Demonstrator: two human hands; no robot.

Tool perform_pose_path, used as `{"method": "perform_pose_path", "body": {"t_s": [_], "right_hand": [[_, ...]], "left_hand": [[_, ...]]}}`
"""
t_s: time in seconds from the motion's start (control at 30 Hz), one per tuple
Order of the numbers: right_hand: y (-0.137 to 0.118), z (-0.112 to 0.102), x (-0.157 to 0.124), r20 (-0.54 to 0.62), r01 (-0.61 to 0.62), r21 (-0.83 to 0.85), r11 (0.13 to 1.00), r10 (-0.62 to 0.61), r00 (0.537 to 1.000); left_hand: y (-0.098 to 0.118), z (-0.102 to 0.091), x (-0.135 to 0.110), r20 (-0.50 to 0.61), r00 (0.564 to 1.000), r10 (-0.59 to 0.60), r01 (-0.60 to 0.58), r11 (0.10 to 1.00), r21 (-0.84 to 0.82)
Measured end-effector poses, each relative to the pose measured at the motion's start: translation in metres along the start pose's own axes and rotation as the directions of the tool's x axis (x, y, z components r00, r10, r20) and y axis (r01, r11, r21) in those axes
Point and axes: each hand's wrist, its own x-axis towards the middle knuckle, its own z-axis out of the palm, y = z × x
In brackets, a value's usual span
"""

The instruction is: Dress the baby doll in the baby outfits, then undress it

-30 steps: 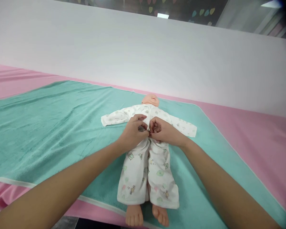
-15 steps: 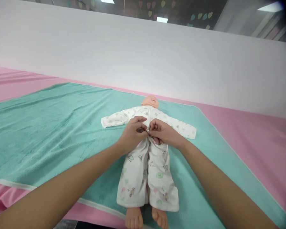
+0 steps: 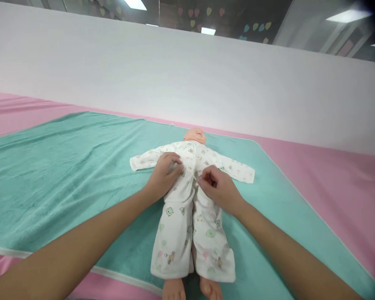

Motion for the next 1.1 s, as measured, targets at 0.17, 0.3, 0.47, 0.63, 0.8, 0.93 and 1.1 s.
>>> {"method": "perform_pose_path", "body": {"t_s": [0.17,0.3,0.47,0.63,0.8,0.93,1.1], "right_hand": [[-0.003,-0.011,-0.022,0.127,0.097,-0.482,0.871,-0.04,0.991],[-0.004,-0.015,-0.023,0.147,0.123,-0.471,0.874,-0.06,0.987],[0.015,-0.031,-0.014,0.193,-0.014,0.002,1.0,0.013,0.981],[0.096,-0.079,-0.004,-0.362,-0.456,-0.249,0.855,0.354,0.862],[0.156,-0.116,-0.009,-0.498,-0.7,-0.372,0.609,0.506,0.704],[0.154,-0.107,-0.009,-0.407,-0.57,-0.304,0.763,0.437,0.802],[0.164,-0.104,-0.007,-0.59,-0.498,0.015,0.867,0.409,0.696]], "left_hand": [[-0.02,-0.004,0.007,-0.016,0.994,-0.104,0.105,0.991,0.079],[-0.043,-0.014,0.016,-0.055,0.991,-0.119,0.131,0.941,0.311],[-0.079,-0.051,0.027,-0.03,0.95,-0.311,0.264,0.746,0.611],[-0.091,-0.083,0.029,0.129,0.893,-0.432,0.216,0.66,0.719],[-0.083,-0.09,0.03,-0.042,0.987,-0.155,0.119,0.532,0.839],[-0.087,-0.096,0.028,-0.205,0.953,-0.223,0.295,0.53,0.795],[-0.099,-0.103,0.027,-0.269,0.857,-0.44,0.494,0.551,0.673]]}}
